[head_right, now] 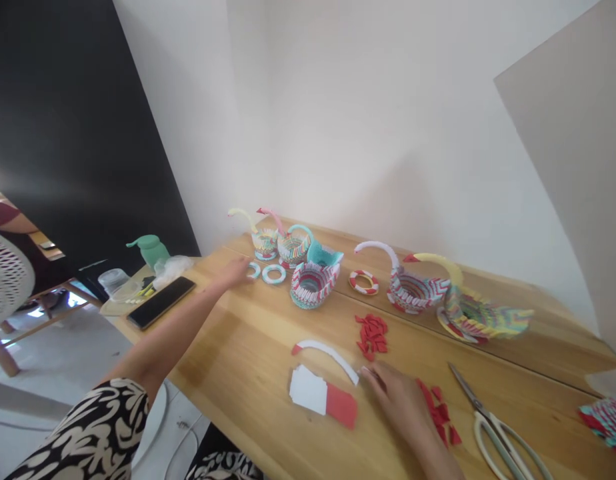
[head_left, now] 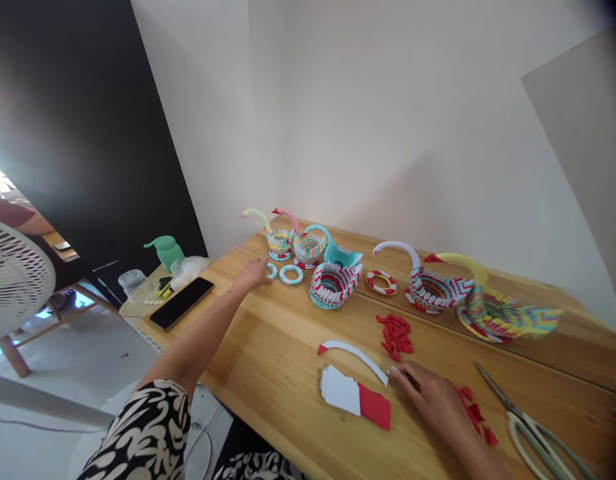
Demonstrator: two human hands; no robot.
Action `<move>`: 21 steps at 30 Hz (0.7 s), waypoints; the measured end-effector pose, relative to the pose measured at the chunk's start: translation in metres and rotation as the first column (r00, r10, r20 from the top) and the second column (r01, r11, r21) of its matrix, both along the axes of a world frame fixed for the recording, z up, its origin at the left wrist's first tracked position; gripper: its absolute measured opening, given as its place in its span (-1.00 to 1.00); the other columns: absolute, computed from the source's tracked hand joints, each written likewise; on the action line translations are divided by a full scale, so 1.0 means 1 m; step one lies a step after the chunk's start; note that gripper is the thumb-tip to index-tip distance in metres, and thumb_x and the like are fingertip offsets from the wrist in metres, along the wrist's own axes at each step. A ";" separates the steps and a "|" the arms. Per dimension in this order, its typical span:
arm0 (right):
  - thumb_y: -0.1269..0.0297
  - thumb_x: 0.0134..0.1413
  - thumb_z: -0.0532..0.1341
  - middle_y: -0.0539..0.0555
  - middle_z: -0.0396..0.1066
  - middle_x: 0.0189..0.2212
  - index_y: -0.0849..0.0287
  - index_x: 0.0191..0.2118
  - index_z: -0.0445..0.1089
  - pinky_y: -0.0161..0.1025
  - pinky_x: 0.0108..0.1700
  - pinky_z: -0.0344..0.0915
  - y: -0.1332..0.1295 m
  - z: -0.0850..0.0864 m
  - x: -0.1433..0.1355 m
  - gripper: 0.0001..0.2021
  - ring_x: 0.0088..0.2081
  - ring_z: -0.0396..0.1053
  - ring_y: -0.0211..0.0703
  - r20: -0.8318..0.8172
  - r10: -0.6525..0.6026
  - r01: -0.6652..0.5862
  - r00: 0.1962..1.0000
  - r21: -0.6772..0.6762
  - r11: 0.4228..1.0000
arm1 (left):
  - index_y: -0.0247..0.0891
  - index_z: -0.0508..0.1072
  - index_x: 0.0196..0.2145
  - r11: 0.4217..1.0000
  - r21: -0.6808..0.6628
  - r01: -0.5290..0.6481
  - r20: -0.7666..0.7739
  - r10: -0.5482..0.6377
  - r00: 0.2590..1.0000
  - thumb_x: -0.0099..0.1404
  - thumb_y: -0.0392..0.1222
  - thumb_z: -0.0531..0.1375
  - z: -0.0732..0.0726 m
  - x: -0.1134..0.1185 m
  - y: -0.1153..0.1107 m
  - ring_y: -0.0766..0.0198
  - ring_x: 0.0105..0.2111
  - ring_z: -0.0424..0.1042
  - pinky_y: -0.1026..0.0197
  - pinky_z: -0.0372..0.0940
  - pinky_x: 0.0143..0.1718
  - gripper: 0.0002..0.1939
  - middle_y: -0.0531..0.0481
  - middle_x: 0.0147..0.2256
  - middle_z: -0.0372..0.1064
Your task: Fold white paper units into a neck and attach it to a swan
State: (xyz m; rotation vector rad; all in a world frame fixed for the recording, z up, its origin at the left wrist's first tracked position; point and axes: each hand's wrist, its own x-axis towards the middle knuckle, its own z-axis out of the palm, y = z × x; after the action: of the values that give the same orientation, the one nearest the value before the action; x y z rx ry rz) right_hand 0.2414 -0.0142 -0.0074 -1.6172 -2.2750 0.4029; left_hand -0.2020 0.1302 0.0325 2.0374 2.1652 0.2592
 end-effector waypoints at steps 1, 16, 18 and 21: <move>-0.05 0.17 0.00 0.08 0.52 -0.47 0.03 -0.40 0.43 -0.26 -0.38 0.24 0.000 0.000 0.000 -0.63 -0.43 0.44 -0.04 0.004 -0.001 0.001 1.000 0.001 1.000 | -0.21 0.20 0.13 1.000 -0.013 -0.004 -0.006 0.004 1.000 0.07 -0.01 0.27 -0.002 0.000 0.004 -0.04 0.01 0.32 0.13 0.24 -0.08 -0.30 -0.26 0.05 0.29; -0.03 0.18 0.01 0.08 0.53 -0.43 0.03 -0.40 0.44 -0.27 -0.36 0.25 0.002 -0.004 0.002 -0.64 -0.39 0.45 -0.05 -0.018 -0.006 0.006 1.000 -0.019 1.000 | -0.28 0.15 0.17 0.999 -0.020 0.045 -0.006 -0.046 0.999 0.10 -0.09 0.25 -0.022 -0.012 0.032 -0.01 -0.04 0.36 0.17 0.23 -0.08 -0.30 -0.25 0.02 0.34; -0.03 0.18 0.01 0.09 0.53 -0.43 0.03 -0.38 0.44 -0.27 -0.35 0.25 0.002 -0.005 0.002 -0.65 -0.38 0.44 -0.04 -0.032 -0.010 0.008 0.999 -0.041 0.999 | -0.28 0.17 0.16 0.998 -0.013 0.059 0.004 -0.059 0.998 0.10 -0.10 0.25 -0.021 -0.012 0.035 0.00 -0.04 0.36 0.18 0.23 -0.08 -0.31 -0.23 0.00 0.36; -0.03 0.18 0.01 0.10 0.52 -0.42 0.04 -0.37 0.43 -0.26 -0.32 0.25 0.002 -0.005 0.002 -0.65 -0.36 0.44 -0.04 -0.046 -0.010 0.006 0.999 -0.072 0.997 | -0.24 0.16 0.17 0.997 -0.001 0.080 0.019 -0.080 0.997 0.09 -0.09 0.26 -0.020 -0.011 0.039 0.01 -0.04 0.37 0.17 0.24 -0.08 -0.30 -0.19 -0.02 0.38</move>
State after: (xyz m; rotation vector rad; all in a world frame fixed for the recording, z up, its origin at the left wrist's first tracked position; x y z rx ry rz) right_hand 0.2437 -0.0119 -0.0128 -1.6335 -2.2436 0.5204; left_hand -0.2127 0.1689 0.0128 2.1064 2.0663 0.2653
